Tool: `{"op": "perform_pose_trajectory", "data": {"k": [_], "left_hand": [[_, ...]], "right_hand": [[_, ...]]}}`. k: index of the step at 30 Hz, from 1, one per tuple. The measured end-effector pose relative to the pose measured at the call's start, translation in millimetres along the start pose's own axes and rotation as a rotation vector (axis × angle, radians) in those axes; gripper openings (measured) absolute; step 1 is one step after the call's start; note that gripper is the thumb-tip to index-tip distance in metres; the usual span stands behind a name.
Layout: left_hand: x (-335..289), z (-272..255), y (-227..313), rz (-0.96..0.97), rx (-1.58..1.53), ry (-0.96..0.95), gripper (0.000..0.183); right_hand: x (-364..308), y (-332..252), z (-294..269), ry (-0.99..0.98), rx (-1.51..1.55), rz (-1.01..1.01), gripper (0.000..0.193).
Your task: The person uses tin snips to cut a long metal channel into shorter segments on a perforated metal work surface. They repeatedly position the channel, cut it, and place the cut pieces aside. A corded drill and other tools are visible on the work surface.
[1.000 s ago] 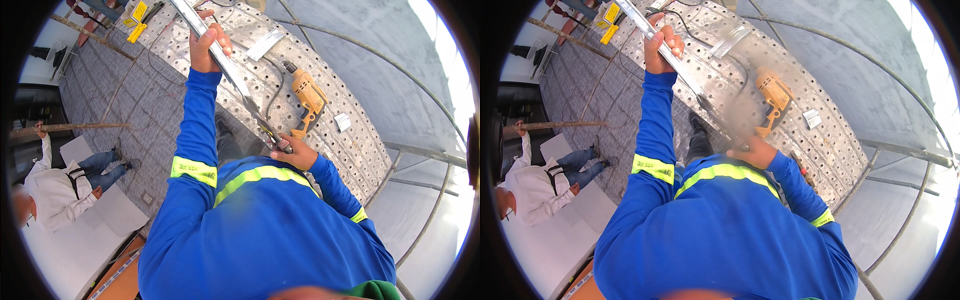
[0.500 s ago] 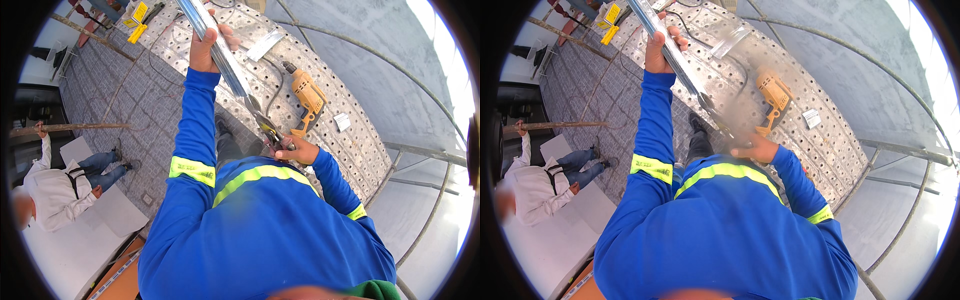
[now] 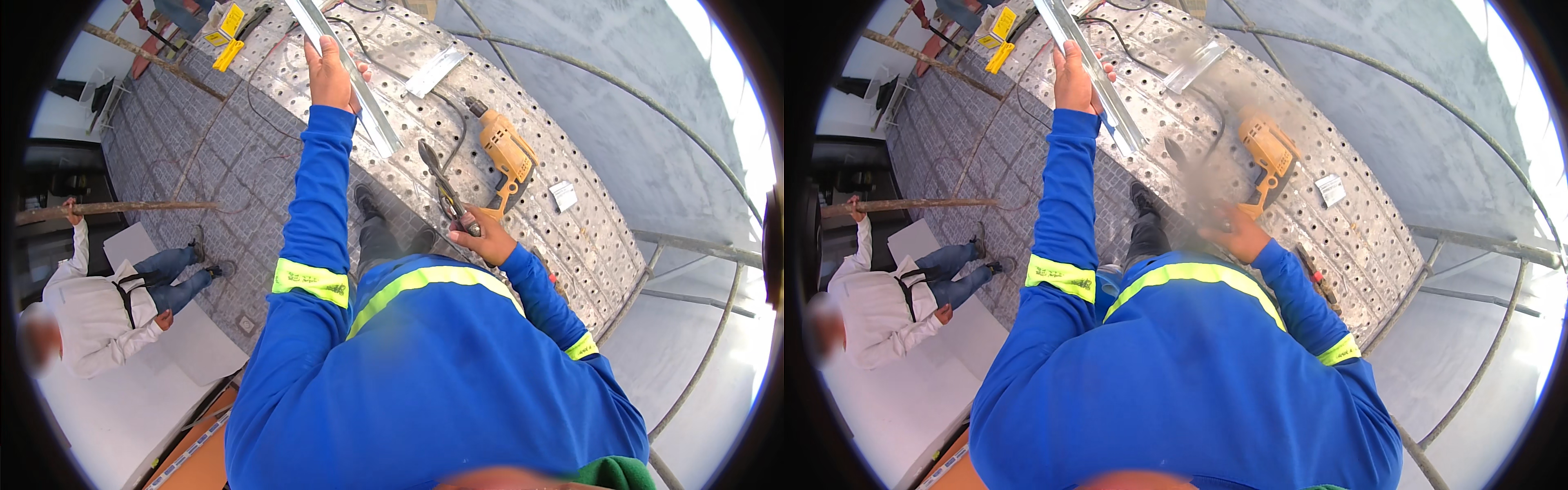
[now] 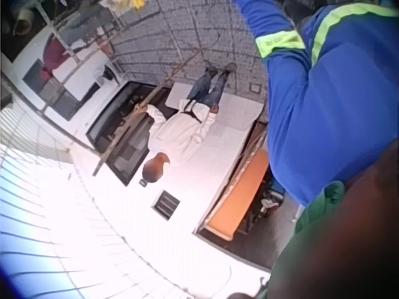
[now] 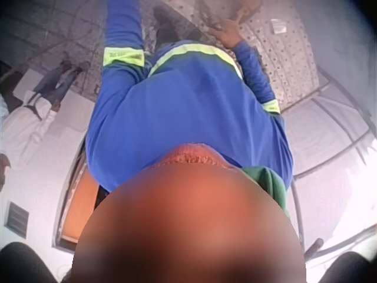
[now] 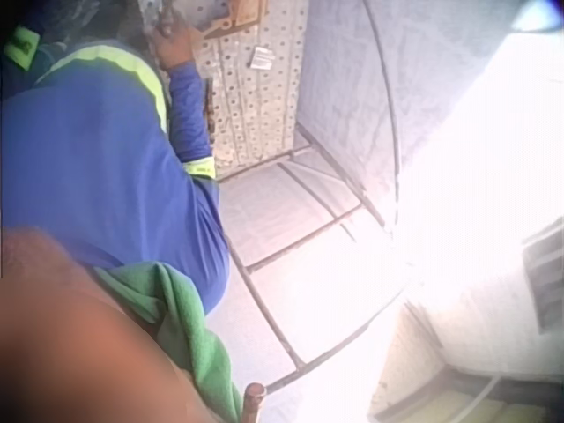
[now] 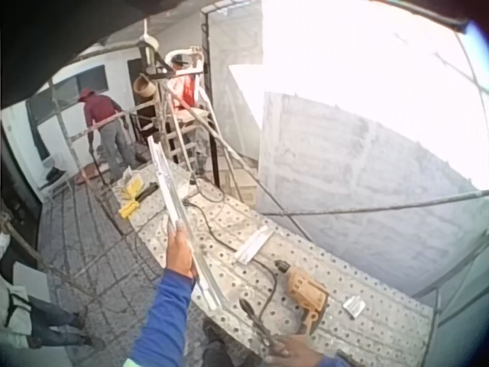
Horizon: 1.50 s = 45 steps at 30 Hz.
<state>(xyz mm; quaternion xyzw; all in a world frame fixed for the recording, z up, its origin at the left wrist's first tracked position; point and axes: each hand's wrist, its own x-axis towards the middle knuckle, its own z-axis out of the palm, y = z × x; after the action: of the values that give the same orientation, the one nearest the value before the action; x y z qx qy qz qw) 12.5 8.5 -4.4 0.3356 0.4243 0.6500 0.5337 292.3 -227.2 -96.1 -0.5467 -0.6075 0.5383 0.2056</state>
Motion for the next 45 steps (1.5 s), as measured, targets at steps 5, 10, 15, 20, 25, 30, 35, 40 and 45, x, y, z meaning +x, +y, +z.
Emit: {"op": "perform_pose_trajectory", "data": {"k": [5,10,15,20,25,30,35,40,45], "left_hand": [[0.4,2.9,-2.3,-0.014,-0.017,0.063,0.059],[-4.4,6.8,-3.1,-0.013,0.02,0.098,0.062],[-10.3,11.5,-3.4,0.062,0.003,0.082,0.063],[-13.5,11.0,-0.5,0.083,0.001,0.105,0.064],[-14.7,13.1,4.5,0.017,-0.019,0.139,0.064],[-24.0,17.8,5.1,0.075,0.024,0.147,0.064],[-32.2,20.7,8.4,0.134,0.041,0.135,0.065],[-34.5,22.0,14.4,0.114,0.017,0.146,0.066],[-41.0,21.9,15.8,0.132,-0.042,0.106,0.067]], "right_hand": [[0.0,-17.2,1.6,-0.052,-0.013,0.067,0.079],[4.5,-24.2,11.2,0.014,-0.054,0.016,0.075],[8.5,-36.8,9.5,-0.023,-0.068,-0.022,0.076],[10.0,-43.0,8.3,-0.027,-0.036,0.045,0.076],[14.8,-42.8,4.8,-0.107,0.058,0.049,0.077],[4.1,-55.4,9.0,0.007,-0.016,0.068,0.076],[-1.0,-65.6,10.4,0.038,-0.076,0.085,0.074],[3.7,-67.8,3.7,-0.003,-0.152,0.084,0.072],[0.9,-70.7,-6.1,-0.036,-0.177,0.038,0.07]]}}
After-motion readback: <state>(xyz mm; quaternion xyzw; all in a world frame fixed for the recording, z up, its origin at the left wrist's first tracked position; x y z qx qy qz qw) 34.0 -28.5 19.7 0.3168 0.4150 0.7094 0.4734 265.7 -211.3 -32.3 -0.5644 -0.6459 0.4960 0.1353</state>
